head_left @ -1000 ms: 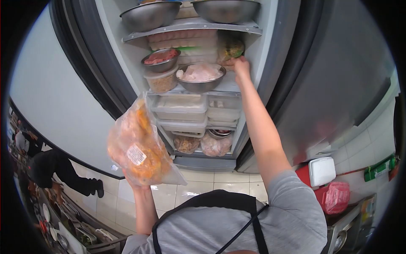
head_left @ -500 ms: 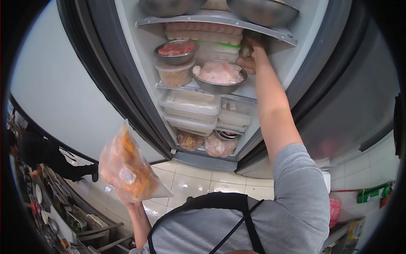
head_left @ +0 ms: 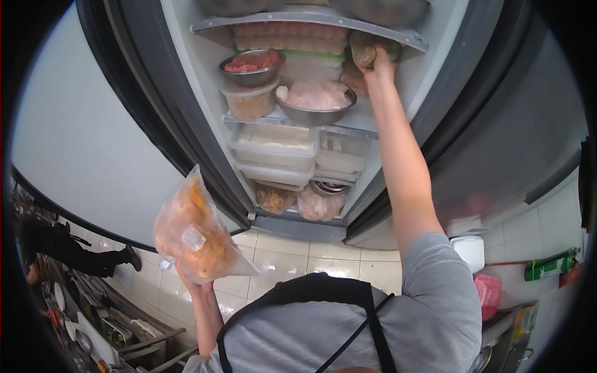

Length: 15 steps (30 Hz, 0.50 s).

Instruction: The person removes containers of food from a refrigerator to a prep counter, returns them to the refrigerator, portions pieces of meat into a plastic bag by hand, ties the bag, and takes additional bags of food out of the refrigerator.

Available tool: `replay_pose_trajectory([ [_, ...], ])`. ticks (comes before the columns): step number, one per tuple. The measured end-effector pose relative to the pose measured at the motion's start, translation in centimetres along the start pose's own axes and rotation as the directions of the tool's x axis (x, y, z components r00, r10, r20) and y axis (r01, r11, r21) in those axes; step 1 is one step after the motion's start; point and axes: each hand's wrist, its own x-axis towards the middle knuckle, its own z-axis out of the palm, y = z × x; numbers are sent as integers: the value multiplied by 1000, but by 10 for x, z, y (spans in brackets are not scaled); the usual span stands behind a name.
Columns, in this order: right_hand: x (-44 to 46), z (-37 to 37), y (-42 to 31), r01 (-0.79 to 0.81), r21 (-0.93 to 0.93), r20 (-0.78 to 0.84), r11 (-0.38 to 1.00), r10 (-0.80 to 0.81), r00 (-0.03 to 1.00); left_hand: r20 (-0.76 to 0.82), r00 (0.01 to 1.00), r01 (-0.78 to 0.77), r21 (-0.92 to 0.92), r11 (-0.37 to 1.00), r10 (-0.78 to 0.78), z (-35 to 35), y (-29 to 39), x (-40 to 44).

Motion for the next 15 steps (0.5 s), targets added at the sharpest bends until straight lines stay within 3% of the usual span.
replay_pose_trajectory([
  [1, -3, -11, -1, 2, -3, -13, 1000, -2, 1000, 16, 999, 28, -27, 999, -28, 3, -3, 3],
  [3, -55, -18, -26, -94, 60, 134, 994, 86, 987, 40, 997, 71, -46, 996, -70, 10, -7, 7],
  [6, -133, -53, -57, -151, -20, 289, 988, 150, 945, 109, 975, 207, -156, 966, -192, 14, -13, 8],
  [10, -254, -107, -84, -285, 45, 245, 958, 266, 932, 118, 964, 254, -141, 957, -239, -4, -27, 10],
  [13, -310, -148, -89, -366, 83, 298, 927, 327, 897, 104, 950, 304, -103, 947, -293, 1, -28, 5],
  [15, -327, -187, -77, -515, 53, 70, 856, 511, 857, 85, 943, 327, -34, 945, -323, 5, -28, 1],
])
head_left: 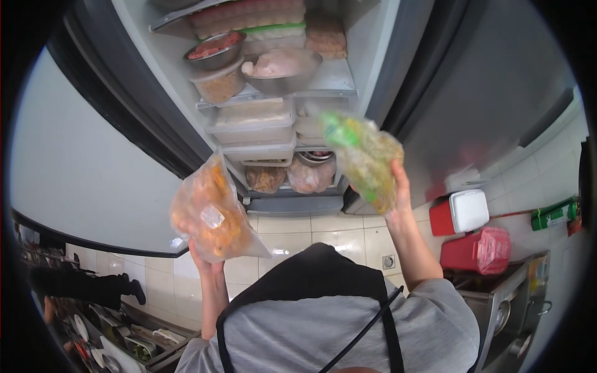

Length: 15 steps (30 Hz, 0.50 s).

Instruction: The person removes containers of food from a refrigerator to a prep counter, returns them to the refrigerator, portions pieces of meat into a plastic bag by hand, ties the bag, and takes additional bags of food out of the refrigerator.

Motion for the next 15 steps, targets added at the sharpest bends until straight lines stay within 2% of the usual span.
replay_pose_trajectory([
  [4, -15, -41, 28, -82, -82, -128, 993, 71, 989, 3, 998, 64, 3, 998, -64, -2, -4, -3],
  [9, -26, -50, 37, -131, -34, -74, 991, 128, 989, 15, 992, 124, -26, 992, -123, -31, -13, -2],
  [13, -32, -32, 33, -124, -69, -62, 990, 119, 991, -3, 992, 128, 87, 988, -128, -35, -16, -6],
  [15, -30, -31, 33, -115, -111, 2, 987, 116, 993, 5, 992, 125, 114, 986, -126, -28, -15, -7],
])
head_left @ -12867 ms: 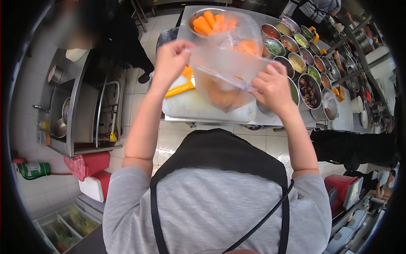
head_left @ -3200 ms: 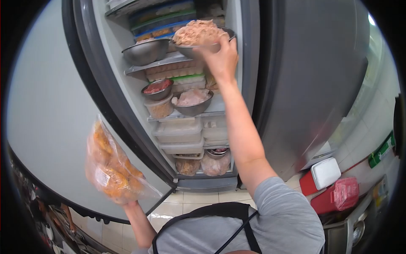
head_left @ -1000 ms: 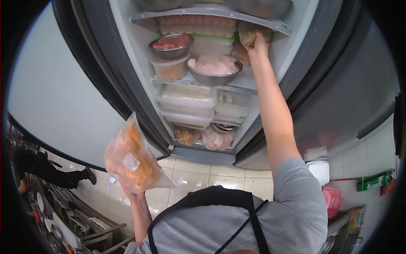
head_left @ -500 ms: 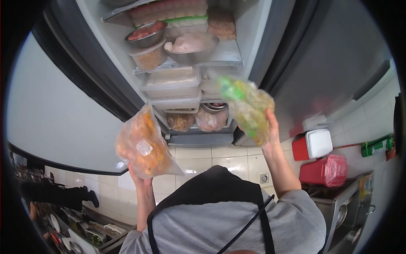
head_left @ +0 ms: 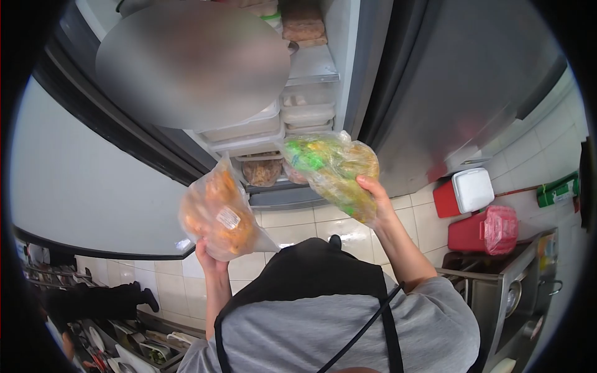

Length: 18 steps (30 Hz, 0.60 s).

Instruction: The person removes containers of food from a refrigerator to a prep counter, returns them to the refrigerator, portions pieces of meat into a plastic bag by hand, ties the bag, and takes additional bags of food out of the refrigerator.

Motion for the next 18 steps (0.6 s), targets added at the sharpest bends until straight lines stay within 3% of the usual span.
replay_pose_trajectory([
  [3, 5, 4, -1, 91, -92, 37, 992, -88, 995, -23, 999, -41, 13, 999, 41, 9, 3, -3],
  [9, 21, -1, 3, 112, -138, 86, 984, -101, 991, -27, 994, -105, 19, 994, 106, 6, 7, 2],
  [18, 64, -17, 2, -29, -237, 146, 971, 66, 987, -135, 976, -169, 23, 985, 171, 11, -8, -22],
])
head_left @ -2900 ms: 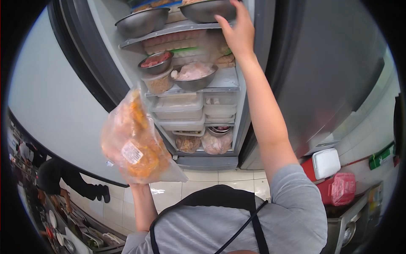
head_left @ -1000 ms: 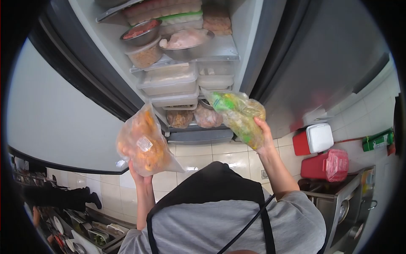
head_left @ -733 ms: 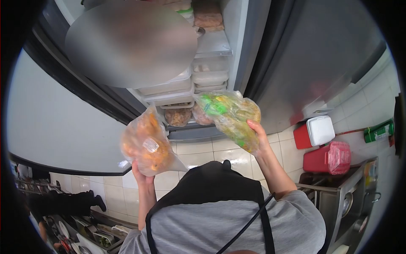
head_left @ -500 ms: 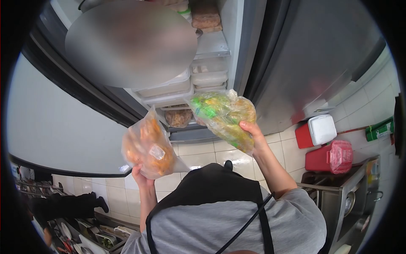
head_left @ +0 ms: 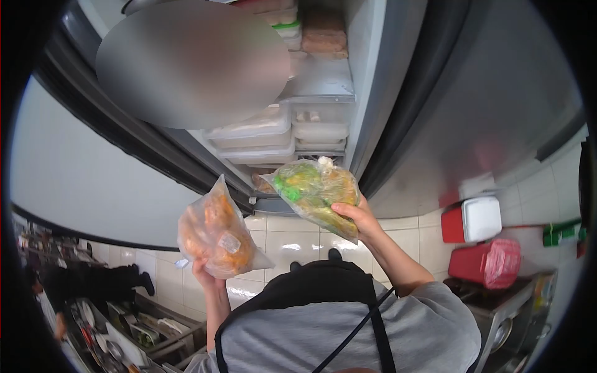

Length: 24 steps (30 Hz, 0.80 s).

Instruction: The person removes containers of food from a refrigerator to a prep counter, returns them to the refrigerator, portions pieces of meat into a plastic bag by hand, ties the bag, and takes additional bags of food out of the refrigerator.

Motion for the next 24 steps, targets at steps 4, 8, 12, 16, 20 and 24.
replay_pose_trajectory([
  [4, 34, -3, -11, -1, -134, 94, 991, 13, 995, -150, 981, -126, -16, 992, 123, -1, -17, -33],
  [8, 61, 0, -8, 12, -240, 238, 971, 46, 970, -313, 918, -271, -50, 961, 242, 7, -43, -89],
  [12, 85, 3, 26, 119, -512, 367, 851, 91, 926, -503, 812, -383, -76, 920, 297, 14, -68, -153],
  [16, 103, 36, 58, 243, -644, 516, 725, 178, 838, -707, 607, -478, 40, 877, 363, 29, -89, -200],
  [20, 140, 75, 117, 29, -625, 634, 780, 485, 602, -810, 437, -625, 39, 780, 391, 34, -126, -222],
  [24, 164, 97, 194, -36, -645, 726, 763, 627, 281, -918, 102, -717, 199, 668, 383, 47, -184, -237],
])
